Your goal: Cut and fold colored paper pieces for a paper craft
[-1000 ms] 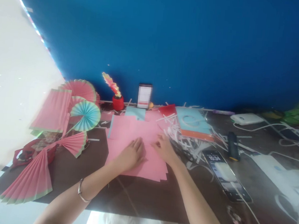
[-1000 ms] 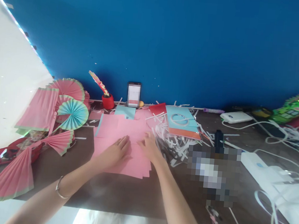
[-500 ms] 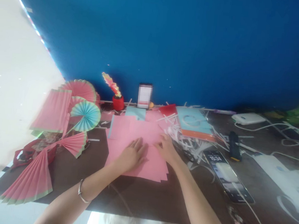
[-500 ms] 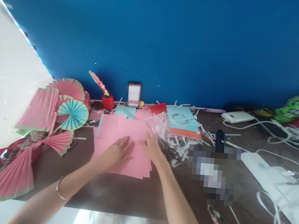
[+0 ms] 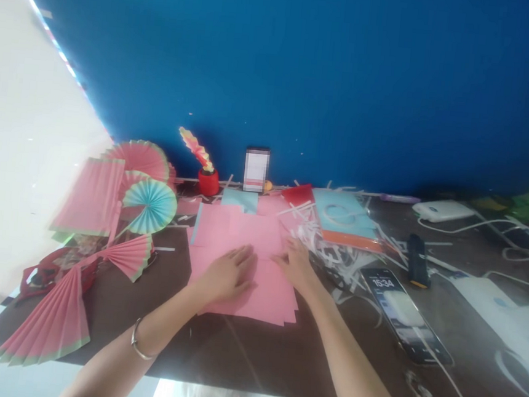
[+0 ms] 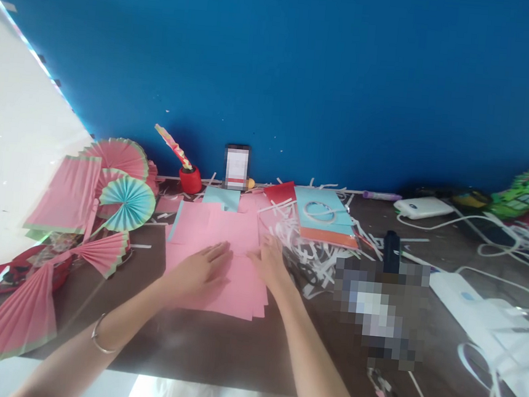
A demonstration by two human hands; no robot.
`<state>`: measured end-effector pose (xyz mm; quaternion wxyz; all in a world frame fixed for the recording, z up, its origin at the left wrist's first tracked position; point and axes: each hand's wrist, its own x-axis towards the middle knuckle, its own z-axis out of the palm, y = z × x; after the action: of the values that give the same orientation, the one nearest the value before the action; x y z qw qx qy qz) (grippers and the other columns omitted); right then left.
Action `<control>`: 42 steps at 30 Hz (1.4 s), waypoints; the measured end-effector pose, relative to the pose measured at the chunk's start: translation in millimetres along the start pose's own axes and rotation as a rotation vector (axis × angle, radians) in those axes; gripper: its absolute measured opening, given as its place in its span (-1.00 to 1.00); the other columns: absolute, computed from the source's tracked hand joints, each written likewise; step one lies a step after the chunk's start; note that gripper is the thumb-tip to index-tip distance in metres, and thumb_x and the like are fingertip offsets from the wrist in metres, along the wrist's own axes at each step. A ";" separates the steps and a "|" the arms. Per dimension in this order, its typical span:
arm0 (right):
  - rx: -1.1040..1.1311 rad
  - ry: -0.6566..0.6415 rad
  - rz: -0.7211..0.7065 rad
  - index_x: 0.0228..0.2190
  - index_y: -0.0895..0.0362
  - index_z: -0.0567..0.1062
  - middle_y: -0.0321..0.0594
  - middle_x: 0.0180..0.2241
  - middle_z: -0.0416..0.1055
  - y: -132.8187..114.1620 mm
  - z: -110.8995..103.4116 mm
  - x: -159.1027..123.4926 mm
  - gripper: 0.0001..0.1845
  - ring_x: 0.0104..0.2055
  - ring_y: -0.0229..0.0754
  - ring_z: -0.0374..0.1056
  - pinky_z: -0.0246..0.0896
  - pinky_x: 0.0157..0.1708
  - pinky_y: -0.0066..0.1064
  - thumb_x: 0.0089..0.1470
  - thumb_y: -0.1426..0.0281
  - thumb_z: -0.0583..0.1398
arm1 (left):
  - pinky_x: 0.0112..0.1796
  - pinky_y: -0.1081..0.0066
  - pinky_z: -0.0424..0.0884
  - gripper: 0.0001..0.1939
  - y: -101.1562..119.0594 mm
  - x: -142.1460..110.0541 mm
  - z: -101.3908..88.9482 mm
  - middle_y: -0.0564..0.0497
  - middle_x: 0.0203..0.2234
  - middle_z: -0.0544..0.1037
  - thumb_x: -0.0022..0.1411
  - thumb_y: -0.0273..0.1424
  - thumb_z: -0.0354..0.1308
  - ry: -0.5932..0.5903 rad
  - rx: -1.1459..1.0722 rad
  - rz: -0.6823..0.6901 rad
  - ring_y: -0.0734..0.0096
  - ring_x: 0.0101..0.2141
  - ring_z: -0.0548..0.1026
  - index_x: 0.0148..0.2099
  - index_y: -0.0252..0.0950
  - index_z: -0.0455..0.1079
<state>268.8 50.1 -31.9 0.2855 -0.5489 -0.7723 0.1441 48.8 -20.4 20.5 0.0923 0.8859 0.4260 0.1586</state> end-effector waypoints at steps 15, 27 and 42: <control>-0.038 0.018 -0.045 -0.52 0.15 0.41 0.03 -0.14 0.26 0.8 0.8 0.9 -0.74 -0.02 0.12 0.12 0.02 -0.01 0.03 -0.06 0.20 0.17 | 0.02 0.15 0.25 -0.82 -74.0 7.8 14.6 -0.18 0.08 0.21 0.12 -0.37 0.05 0.141 -0.319 -0.235 0.20 0.07 0.23 -0.49 -0.32 0.32; -0.033 -0.010 -0.022 -0.61 0.14 0.35 0.04 -0.13 0.25 -5.4 -4.0 0.7 -0.72 -0.01 0.11 0.12 -0.01 0.00 0.02 -0.05 0.20 0.16 | 0.04 0.18 0.22 -0.83 -68.8 9.8 10.7 -0.19 0.09 0.20 0.00 -0.39 0.16 0.144 -0.387 -0.327 0.16 0.06 0.24 -0.55 -0.33 0.30; -0.156 0.085 -0.174 -0.61 0.11 0.30 0.00 -0.23 0.32 -4.8 -2.3 1.8 -0.75 -0.11 0.05 0.21 0.13 -0.13 -0.07 -0.03 0.25 0.14 | -0.12 0.23 0.29 -0.82 -37.5 9.3 -5.7 -0.06 -0.12 0.40 0.13 -0.51 0.04 0.043 0.131 0.021 0.28 -0.17 0.35 -0.23 -0.27 0.43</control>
<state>266.1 49.8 -27.0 0.2860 -0.5061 -0.8129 0.0350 25.0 10.3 16.4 0.0232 0.8909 0.4280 0.1500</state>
